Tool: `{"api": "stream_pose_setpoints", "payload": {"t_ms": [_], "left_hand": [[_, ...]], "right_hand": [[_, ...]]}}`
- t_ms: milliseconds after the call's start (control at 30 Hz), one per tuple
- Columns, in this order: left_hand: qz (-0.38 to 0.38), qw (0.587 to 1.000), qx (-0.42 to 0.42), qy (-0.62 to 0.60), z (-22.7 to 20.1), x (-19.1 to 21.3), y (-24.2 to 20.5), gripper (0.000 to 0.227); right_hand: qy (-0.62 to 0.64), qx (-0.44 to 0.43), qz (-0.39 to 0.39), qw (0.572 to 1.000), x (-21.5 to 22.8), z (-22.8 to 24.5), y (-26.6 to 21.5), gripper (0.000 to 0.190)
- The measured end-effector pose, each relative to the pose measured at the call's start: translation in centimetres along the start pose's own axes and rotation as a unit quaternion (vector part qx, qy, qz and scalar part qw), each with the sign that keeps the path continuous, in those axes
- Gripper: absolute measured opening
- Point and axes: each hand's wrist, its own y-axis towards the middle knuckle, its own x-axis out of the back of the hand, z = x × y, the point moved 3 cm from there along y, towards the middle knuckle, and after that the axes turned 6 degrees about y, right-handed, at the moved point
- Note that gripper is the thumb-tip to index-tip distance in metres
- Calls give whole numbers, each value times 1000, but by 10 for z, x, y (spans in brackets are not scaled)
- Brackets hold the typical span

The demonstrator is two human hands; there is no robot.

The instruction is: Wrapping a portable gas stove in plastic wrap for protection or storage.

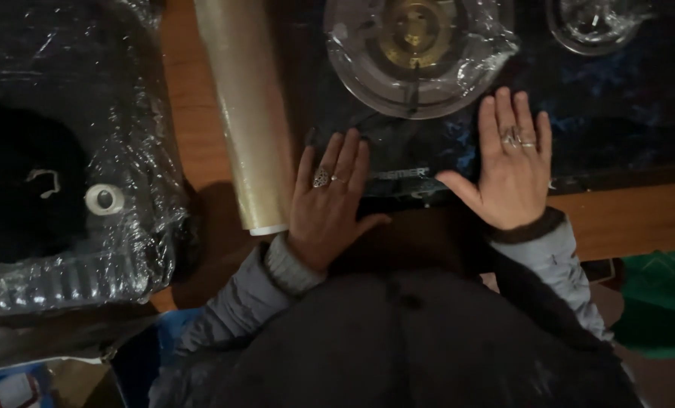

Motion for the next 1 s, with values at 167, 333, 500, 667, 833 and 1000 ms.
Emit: {"api": "stream_pose_setpoints", "payload": {"t_ms": [167, 333, 500, 667, 833, 1000], "left_hand": [[25, 998, 26, 43, 8, 14, -9, 118], [39, 996, 48, 68, 14, 27, -9, 122], [74, 991, 95, 57, 26, 38, -3, 125], [90, 986, 114, 81, 43, 37, -16, 126], [33, 984, 172, 38, 49, 40, -43, 131], [-28, 979, 196, -59, 61, 27, -72, 122]], "right_hand": [[-5, 1, -1, 1000, -1, 2, -3, 105], [-5, -8, 5, 1000, -2, 1, -2, 104], [4, -8, 5, 1000, -1, 2, -2, 104], [6, -10, 0, 1000, -3, 0, -3, 105], [10, -15, 5, 1000, -3, 0, -2, 104], [3, -13, 8, 1000, -5, -2, -4, 103]]}}
